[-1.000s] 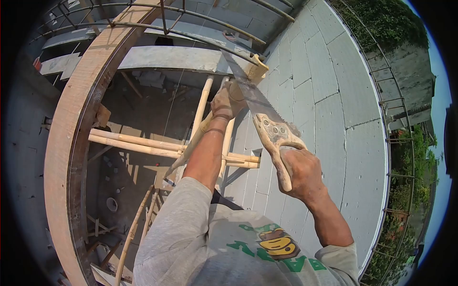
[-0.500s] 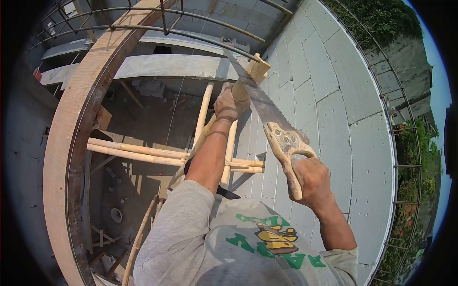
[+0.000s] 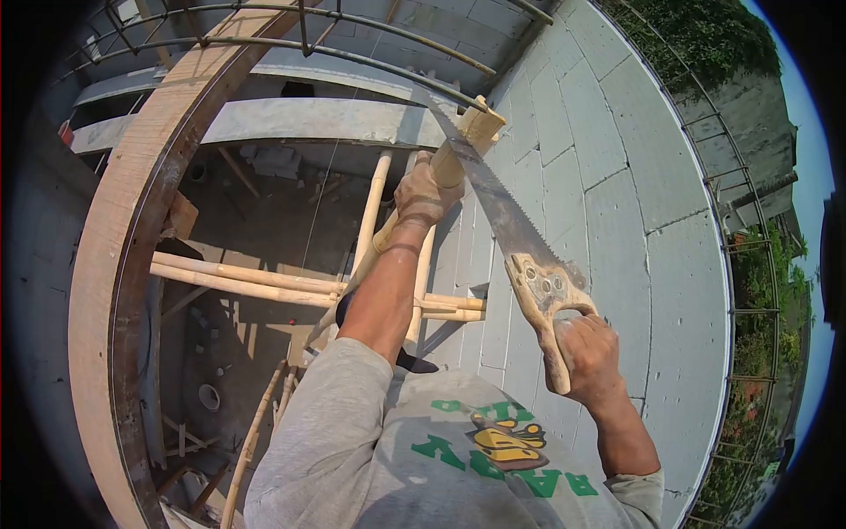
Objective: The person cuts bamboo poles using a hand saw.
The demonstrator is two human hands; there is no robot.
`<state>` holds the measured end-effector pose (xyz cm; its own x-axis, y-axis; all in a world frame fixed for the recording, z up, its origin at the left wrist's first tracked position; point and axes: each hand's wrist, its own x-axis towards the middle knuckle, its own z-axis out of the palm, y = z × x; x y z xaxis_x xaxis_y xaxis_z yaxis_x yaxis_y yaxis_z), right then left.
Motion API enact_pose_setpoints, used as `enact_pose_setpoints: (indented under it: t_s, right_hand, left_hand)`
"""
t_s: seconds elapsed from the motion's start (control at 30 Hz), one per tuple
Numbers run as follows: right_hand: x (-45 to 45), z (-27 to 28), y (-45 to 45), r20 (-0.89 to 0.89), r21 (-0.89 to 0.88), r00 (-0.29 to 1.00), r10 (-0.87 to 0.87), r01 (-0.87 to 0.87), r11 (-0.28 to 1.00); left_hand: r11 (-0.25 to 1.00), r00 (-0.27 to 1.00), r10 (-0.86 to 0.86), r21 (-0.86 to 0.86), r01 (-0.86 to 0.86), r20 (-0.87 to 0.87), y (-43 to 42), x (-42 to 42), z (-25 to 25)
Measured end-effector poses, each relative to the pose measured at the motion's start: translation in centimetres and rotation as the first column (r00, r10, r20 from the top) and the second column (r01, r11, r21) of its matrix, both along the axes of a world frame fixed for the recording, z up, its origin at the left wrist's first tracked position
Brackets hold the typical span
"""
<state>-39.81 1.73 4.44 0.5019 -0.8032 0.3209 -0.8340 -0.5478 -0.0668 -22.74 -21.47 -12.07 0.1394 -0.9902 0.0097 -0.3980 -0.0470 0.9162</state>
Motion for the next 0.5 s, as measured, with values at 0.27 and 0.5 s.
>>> enact_pose_setpoints:
  t_s: [0.27, 0.5]
  right_hand:
    - [4.8, -1.6, -8.9, 0.015, -0.034, 0.998, 0.053, -0.052, 0.998]
    - [-0.8, -0.3, -1.0, 0.012, -0.043, 1.0, 0.023, -0.023, 0.999]
  left_hand:
    - [0.999, 1.0, -0.002, -0.054, 0.003, 0.024, -0.2, 0.4, -0.7]
    - [0.996, 0.997, 0.078, -0.046, -0.078, 0.008, 0.2, -0.2, 0.4]
